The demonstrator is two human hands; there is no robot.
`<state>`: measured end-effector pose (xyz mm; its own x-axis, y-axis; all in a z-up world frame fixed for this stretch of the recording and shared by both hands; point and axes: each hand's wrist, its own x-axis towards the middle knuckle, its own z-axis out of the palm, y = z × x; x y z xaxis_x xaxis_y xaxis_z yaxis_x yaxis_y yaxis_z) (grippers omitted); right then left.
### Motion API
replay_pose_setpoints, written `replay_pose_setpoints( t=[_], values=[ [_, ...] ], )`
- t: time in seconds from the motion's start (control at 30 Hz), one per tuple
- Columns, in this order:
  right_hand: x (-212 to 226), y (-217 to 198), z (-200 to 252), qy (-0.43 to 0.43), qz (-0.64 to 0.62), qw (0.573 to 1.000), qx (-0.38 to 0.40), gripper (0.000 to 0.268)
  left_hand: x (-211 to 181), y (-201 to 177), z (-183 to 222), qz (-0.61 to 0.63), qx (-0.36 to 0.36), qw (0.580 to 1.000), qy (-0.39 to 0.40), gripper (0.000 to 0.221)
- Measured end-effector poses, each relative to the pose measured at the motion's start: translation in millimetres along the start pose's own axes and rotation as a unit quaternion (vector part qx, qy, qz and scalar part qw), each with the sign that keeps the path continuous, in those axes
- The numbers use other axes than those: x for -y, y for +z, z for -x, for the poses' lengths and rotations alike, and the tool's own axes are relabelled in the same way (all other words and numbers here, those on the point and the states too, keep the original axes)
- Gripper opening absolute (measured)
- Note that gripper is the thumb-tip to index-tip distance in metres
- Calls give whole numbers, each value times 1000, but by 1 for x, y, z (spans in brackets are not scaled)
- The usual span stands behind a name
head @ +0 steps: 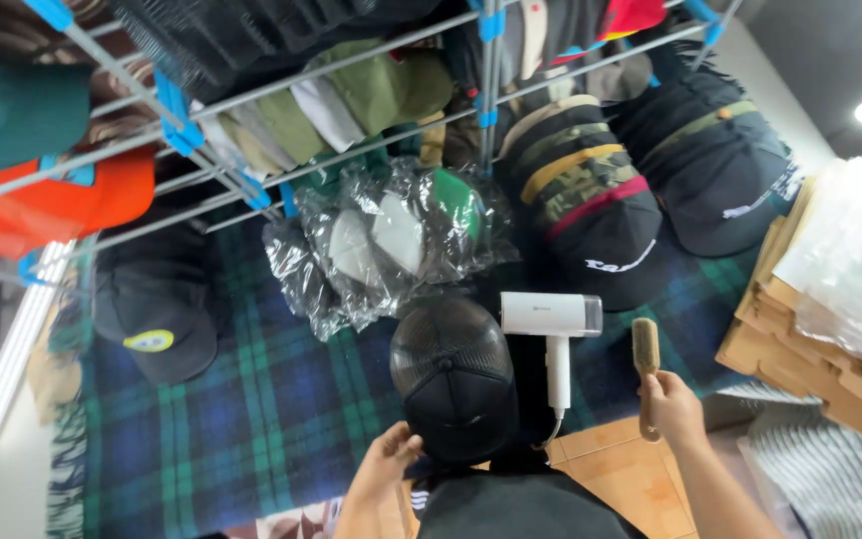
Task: Brushing and steaming a baseball cap to remove lint and wrinkles as part of a finishing process.
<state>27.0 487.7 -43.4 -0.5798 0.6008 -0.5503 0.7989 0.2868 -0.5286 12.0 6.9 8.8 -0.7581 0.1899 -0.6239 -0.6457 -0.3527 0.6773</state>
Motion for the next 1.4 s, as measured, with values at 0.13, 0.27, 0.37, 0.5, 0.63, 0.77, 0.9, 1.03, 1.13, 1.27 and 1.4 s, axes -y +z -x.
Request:
replay_pose_setpoints(
  t=[0.13,0.27,0.37,0.5,0.63,0.77,0.9,1.03,1.13,1.27,1.4],
  values=[
    [-9,-25,-53,-101,168,980,-38,44,3,-19,-14,-221,-43,974,3,33],
    [82,-47,-7,-175,128,976,14,36,5,-11,-17,-167,-167,968,88,54],
    [135,-21,24,-171,35,961,214,47,-27,41,3,2,-222,969,109,56],
    [145,53,42,-177,9,927,331,42,-58,84,23,-24,-246,967,57,66],
    [174,69,99,-297,-150,893,302,55,-52,90,12,-76,-253,940,216,59],
    [204,73,136,-365,-222,861,276,68,-35,96,-27,-80,-241,881,399,48],
    [191,117,129,-399,-243,858,212,62,-30,114,-28,-96,-275,880,375,47],
    [189,116,129,-408,-220,866,187,59,-35,112,-18,-87,-278,895,338,46],
    [203,107,119,-411,-205,863,210,58,-55,104,-16,-119,-243,907,322,47],
    [229,97,131,-354,-168,885,251,58,-94,98,-13,-184,-151,936,260,48],
    [230,99,129,-340,-173,892,244,53,-103,77,-15,-207,-110,957,171,52]
  ],
)
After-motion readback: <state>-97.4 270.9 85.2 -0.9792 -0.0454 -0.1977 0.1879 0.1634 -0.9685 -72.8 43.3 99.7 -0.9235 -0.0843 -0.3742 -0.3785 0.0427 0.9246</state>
